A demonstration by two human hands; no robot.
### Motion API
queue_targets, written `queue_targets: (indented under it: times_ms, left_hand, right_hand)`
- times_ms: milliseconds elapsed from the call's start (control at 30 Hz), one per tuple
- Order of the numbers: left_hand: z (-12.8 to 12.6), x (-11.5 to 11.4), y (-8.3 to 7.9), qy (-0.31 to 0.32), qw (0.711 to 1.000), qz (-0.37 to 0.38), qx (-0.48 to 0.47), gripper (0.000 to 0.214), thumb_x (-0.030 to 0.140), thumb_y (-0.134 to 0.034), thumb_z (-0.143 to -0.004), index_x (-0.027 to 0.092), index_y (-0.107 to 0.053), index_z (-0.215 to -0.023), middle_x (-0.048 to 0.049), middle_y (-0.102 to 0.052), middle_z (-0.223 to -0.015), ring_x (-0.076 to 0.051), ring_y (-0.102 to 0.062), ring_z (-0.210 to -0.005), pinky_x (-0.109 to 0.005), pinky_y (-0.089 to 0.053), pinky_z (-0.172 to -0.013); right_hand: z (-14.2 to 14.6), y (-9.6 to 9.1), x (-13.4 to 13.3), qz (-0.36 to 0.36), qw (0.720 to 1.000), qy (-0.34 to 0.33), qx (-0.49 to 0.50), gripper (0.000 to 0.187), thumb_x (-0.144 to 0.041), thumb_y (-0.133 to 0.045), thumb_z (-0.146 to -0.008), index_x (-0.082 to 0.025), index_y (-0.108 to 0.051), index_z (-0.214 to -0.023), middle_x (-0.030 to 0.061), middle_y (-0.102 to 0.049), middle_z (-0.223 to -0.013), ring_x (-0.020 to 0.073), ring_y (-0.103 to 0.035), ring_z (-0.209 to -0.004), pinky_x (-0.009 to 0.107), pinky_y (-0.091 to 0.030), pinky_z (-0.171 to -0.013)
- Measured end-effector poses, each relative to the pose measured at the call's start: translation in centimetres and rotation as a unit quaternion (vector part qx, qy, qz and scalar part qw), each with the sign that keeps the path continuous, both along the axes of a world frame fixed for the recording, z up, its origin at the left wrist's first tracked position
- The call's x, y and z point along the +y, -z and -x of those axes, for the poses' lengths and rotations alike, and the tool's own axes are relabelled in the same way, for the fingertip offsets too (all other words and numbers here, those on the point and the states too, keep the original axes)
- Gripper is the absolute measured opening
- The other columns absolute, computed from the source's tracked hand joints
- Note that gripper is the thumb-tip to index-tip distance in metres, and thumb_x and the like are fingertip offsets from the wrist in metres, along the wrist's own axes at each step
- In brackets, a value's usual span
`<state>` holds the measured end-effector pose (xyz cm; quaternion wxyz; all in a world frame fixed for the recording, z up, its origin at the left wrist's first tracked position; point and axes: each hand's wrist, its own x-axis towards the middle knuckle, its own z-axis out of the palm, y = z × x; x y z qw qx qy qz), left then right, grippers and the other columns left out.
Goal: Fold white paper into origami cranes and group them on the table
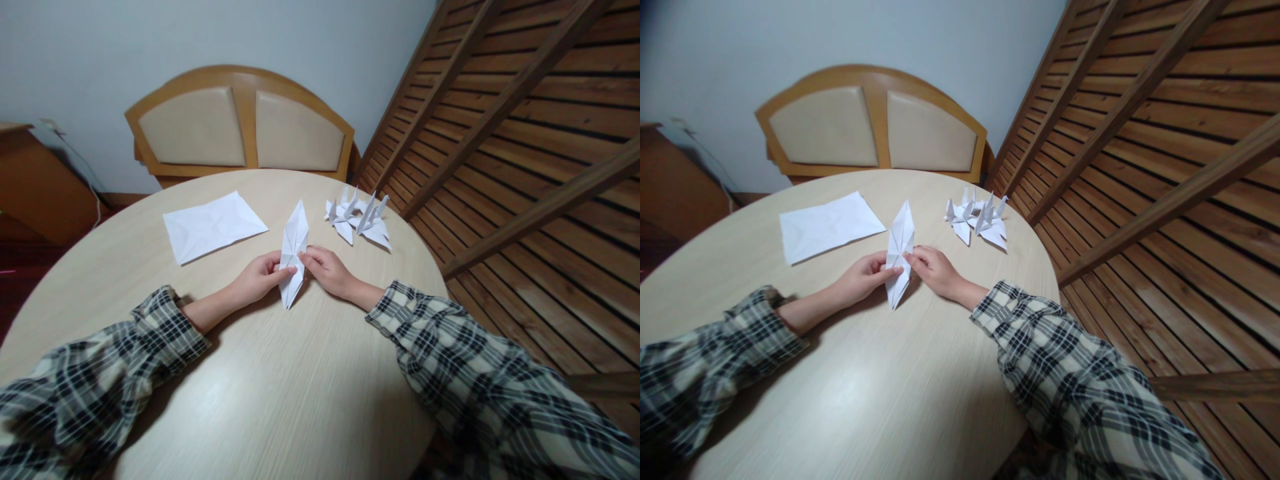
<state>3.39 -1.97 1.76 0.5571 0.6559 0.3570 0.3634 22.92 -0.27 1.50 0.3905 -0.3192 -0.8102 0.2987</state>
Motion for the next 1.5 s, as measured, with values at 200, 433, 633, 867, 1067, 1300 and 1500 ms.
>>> queue_targets:
  times_ms: [200,433,633,867,1067,1300,1500]
  left_hand:
    - [0.0,-0.1,-0.1,-0.002,0.999,-0.024,0.027,0.036,0.041,-0.067,-0.082,0.011,-0.063,-0.102,-0.0012,-0.062,-0.078,-0.014,-0.051,-0.066,-0.026,-0.039,-0.062]
    - [0.0,-0.4,-0.9,-0.015,0.998,-0.050,0.047,0.037,0.052,-0.061,-0.085,0.015,-0.062,-0.082,0.0007,-0.055,-0.071,-0.014,-0.046,-0.064,-0.026,-0.038,-0.061]
    - [0.1,-0.3,-0.8,-0.024,0.995,-0.058,0.072,0.044,0.059,-0.052,-0.089,0.018,-0.052,-0.071,0.0028,-0.043,-0.064,-0.013,-0.038,-0.060,-0.026,-0.033,-0.057]
    - [0.1,-0.3,-0.6,-0.036,0.989,-0.094,0.108,0.046,0.061,-0.050,-0.089,0.018,-0.056,-0.075,0.0015,-0.049,-0.066,-0.014,-0.041,-0.062,-0.027,-0.036,-0.059]
    - [0.1,-0.4,-0.7,-0.033,0.988,-0.099,0.116,0.046,0.061,-0.049,-0.089,0.018,-0.057,-0.075,0.0012,-0.050,-0.065,-0.015,-0.042,-0.062,-0.027,-0.036,-0.059]
    - [0.0,-0.4,-1.2,-0.012,0.995,-0.069,0.069,0.040,0.054,-0.054,-0.088,0.016,-0.060,-0.078,0.0003,-0.053,-0.070,-0.015,-0.045,-0.065,-0.027,-0.039,-0.063]
    - [0.0,-0.3,-0.7,0.029,0.997,-0.053,0.057,0.037,0.051,-0.060,-0.087,0.016,-0.061,-0.078,0.0007,-0.054,-0.067,-0.014,-0.048,-0.062,-0.025,-0.039,-0.059]
  right_hand:
    - [0.1,0.1,0.0,-0.028,0.999,0.019,-0.032,0.048,-0.055,-0.038,-0.100,-0.021,-0.044,-0.066,0.0006,-0.050,-0.069,0.0157,-0.049,-0.069,0.031,-0.041,-0.068]
    - [0.1,-0.1,-0.1,-0.067,0.997,0.014,-0.045,0.047,-0.049,-0.038,-0.101,-0.021,-0.043,-0.064,-0.0002,-0.048,-0.066,0.0149,-0.049,-0.068,0.031,-0.039,-0.068]
    - [0.0,0.1,-0.1,-0.098,0.993,0.013,-0.059,0.044,-0.045,-0.038,-0.101,-0.022,-0.040,-0.064,-0.0007,-0.047,-0.064,0.0148,-0.047,-0.067,0.031,-0.038,-0.069]
    - [-0.1,0.2,0.1,-0.161,0.982,0.014,-0.100,0.039,-0.035,-0.041,-0.099,-0.022,-0.043,-0.063,-0.0001,-0.048,-0.063,0.0164,-0.047,-0.068,0.033,-0.037,-0.074]
    - [-0.1,0.0,0.1,-0.182,0.977,0.011,-0.107,0.037,-0.033,-0.041,-0.098,-0.022,-0.043,-0.063,0.0008,-0.050,-0.063,0.0177,-0.047,-0.069,0.035,-0.036,-0.074]
    - [-0.2,-0.2,-0.3,-0.143,0.986,0.054,-0.062,0.044,-0.044,-0.036,-0.102,-0.023,-0.039,-0.064,0.0009,-0.047,-0.065,0.0174,-0.046,-0.069,0.035,-0.038,-0.075]
    - [-0.4,-0.3,0.0,-0.101,0.987,0.123,0.001,0.048,-0.055,-0.036,-0.101,-0.023,-0.042,-0.065,-0.0004,-0.046,-0.064,0.0164,-0.047,-0.065,0.034,-0.039,-0.069]
